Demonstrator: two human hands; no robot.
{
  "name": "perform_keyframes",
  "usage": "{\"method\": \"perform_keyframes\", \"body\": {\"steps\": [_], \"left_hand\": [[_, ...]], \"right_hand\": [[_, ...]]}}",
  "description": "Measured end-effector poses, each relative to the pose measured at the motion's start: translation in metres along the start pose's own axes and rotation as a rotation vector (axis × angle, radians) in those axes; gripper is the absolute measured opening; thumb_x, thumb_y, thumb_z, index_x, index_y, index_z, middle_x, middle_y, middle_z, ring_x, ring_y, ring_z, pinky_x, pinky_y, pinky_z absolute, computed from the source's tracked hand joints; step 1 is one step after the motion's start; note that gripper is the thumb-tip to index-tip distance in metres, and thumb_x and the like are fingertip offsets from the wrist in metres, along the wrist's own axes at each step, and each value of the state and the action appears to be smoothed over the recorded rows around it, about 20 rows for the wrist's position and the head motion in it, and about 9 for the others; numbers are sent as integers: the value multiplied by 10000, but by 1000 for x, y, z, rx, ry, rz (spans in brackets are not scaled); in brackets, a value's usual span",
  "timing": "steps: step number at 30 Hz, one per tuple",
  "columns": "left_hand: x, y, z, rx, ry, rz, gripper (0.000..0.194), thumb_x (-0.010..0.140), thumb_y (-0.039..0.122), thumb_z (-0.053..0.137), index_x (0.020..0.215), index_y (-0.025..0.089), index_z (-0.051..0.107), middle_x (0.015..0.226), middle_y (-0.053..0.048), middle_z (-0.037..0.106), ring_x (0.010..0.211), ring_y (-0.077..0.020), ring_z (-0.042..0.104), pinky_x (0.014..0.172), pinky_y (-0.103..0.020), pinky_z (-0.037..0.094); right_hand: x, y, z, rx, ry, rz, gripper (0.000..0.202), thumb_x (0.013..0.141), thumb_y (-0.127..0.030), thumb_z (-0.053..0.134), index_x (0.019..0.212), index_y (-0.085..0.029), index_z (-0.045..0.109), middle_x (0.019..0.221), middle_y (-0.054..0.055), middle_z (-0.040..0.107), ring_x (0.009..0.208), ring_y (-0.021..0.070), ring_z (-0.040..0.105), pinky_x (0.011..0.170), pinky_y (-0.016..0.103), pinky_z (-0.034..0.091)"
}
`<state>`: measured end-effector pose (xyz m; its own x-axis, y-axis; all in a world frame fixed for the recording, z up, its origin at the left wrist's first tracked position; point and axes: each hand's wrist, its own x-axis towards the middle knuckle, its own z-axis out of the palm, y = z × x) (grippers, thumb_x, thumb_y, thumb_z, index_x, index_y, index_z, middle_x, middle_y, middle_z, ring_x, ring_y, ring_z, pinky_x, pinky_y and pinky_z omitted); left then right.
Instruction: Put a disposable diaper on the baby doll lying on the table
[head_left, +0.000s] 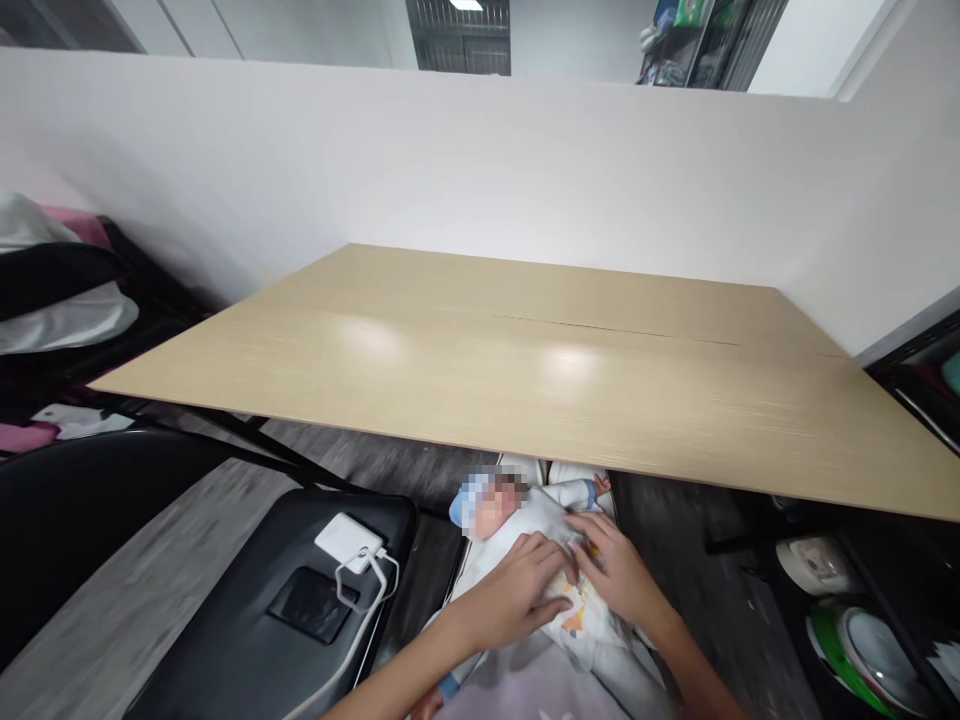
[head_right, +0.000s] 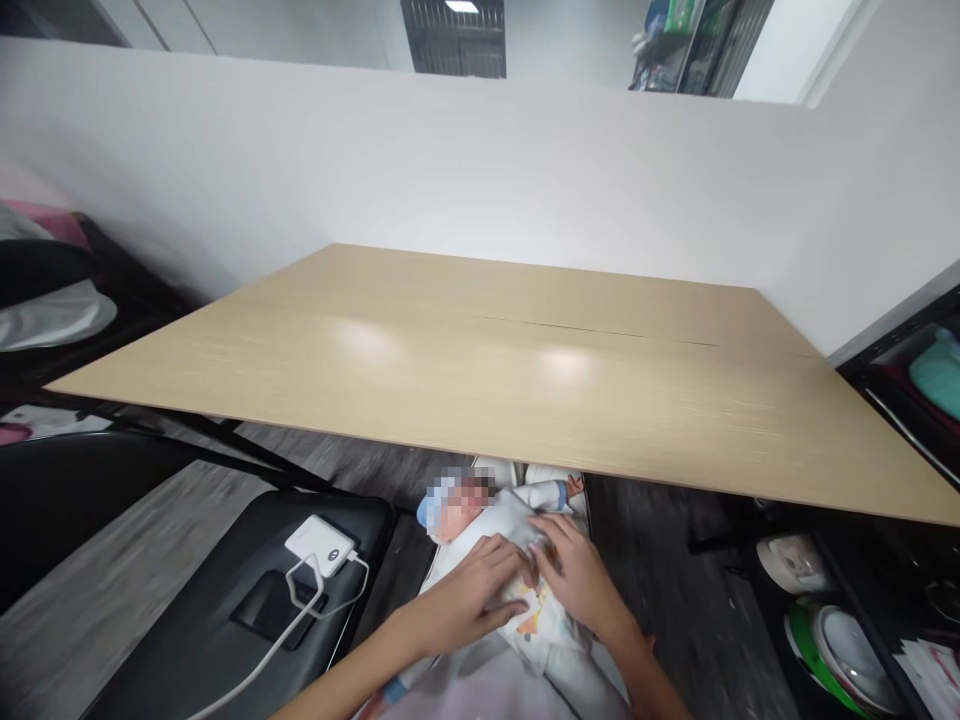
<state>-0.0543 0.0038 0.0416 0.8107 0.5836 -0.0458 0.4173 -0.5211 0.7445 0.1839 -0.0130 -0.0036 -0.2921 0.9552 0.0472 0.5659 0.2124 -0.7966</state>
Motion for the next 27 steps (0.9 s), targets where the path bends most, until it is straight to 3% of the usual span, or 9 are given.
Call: {"method": "perform_keyframes", "body": {"steps": [4,8,12,16,18,20,23,25,27], "left_hand": [[3,0,7,82,-25,-20,261,969,320,752,1189,232,642,1235,-70,675,1151,-272,575,1022,-388,400],[5,4,4,74,-35,-23,164,972,266,729,1123,238,672,1187,-70,671,1136,-266,585,1006,-374,414],[-10,4,-12,-39,-117,89,99,960,275,742,1053,255,714,1118,-46,700,1138,-249,611,1034,-347,437],[-28,-7,-26,-121,-248,87,147,875,277,814,993,245,734,882,15,727,864,-186,673,936,-302,497],[-24,-11,-26,-138,-280,68,163,911,323,776,1034,232,720,827,28,731,711,-151,648,828,-279,515],[-4,-12,-19,-89,-230,81,195,975,386,700,1093,232,699,835,15,735,716,-165,658,821,-294,526],[52,-8,6,131,-124,145,330,944,475,721,1167,234,689,1106,-80,748,1083,-293,695,1005,-415,513],[96,-7,34,264,-215,144,462,844,472,808,1192,188,702,1236,-171,729,1207,-379,668,1053,-507,502],[133,-7,62,292,-346,39,413,796,516,835,1036,189,755,1053,-179,772,1123,-425,710,1000,-579,529]], "right_hand": [[-3,-12,1,38,-110,-64,407,1046,-177,454,1357,-272,698,1409,98,666,1322,240,633,1166,436,507],[-1,-15,-2,-16,-64,-44,280,1058,-227,471,1184,-240,720,1197,98,702,1151,250,668,1034,412,548],[-10,-22,-11,-25,-90,37,241,1080,-347,507,1002,-219,696,991,58,705,984,233,655,908,360,514],[-40,-15,-33,30,-297,203,335,1073,-408,516,881,-214,710,867,12,700,835,187,630,756,293,434],[-57,-4,-43,4,-386,264,340,1054,-412,526,871,-225,742,836,8,713,804,187,625,731,290,403],[-69,8,-47,-78,-377,332,334,1027,-416,536,847,-232,749,826,21,732,814,211,639,740,305,394],[-80,26,-40,-218,-291,437,308,978,-430,555,819,-242,741,816,49,753,827,261,664,757,343,400],[-86,37,-29,-263,-245,475,270,935,-445,586,830,-259,751,804,56,757,822,277,676,754,355,415],[-93,51,-15,-286,-204,500,243,887,-456,612,820,-270,752,784,57,752,809,280,685,746,357,439]]}}
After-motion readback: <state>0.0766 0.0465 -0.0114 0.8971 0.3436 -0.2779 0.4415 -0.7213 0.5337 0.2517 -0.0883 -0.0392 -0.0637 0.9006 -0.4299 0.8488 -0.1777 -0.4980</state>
